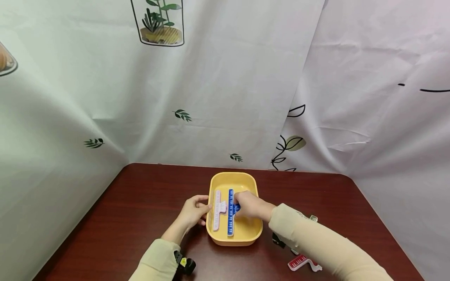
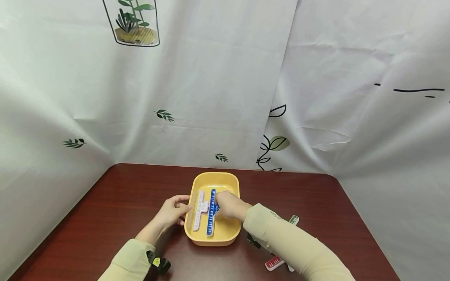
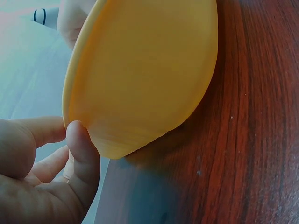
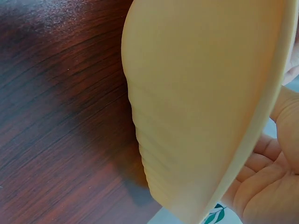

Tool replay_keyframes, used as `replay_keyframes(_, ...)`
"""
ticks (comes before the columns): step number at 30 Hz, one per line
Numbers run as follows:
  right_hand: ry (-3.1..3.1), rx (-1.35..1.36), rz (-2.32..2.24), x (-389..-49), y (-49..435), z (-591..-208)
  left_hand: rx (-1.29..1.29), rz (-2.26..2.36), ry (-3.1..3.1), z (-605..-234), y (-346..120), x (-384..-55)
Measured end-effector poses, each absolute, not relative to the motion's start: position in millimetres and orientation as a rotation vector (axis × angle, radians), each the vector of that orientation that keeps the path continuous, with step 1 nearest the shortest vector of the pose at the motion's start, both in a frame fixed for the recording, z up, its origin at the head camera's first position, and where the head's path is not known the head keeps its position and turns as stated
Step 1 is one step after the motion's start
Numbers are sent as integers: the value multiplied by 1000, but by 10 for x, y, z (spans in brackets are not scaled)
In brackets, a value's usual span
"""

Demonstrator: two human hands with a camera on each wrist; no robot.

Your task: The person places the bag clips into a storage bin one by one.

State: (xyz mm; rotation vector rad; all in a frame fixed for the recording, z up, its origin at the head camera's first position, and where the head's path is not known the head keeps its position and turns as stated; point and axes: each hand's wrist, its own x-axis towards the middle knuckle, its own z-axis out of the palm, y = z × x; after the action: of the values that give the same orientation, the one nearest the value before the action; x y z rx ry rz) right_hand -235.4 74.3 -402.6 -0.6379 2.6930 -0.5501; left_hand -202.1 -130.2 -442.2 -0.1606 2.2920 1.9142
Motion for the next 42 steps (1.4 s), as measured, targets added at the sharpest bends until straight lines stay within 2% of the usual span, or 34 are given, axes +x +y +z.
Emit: replay_keyframes(42,2679,-637,-365,-2414,547,-4103,-179,1887,2320,-4414,-1287,-2027)
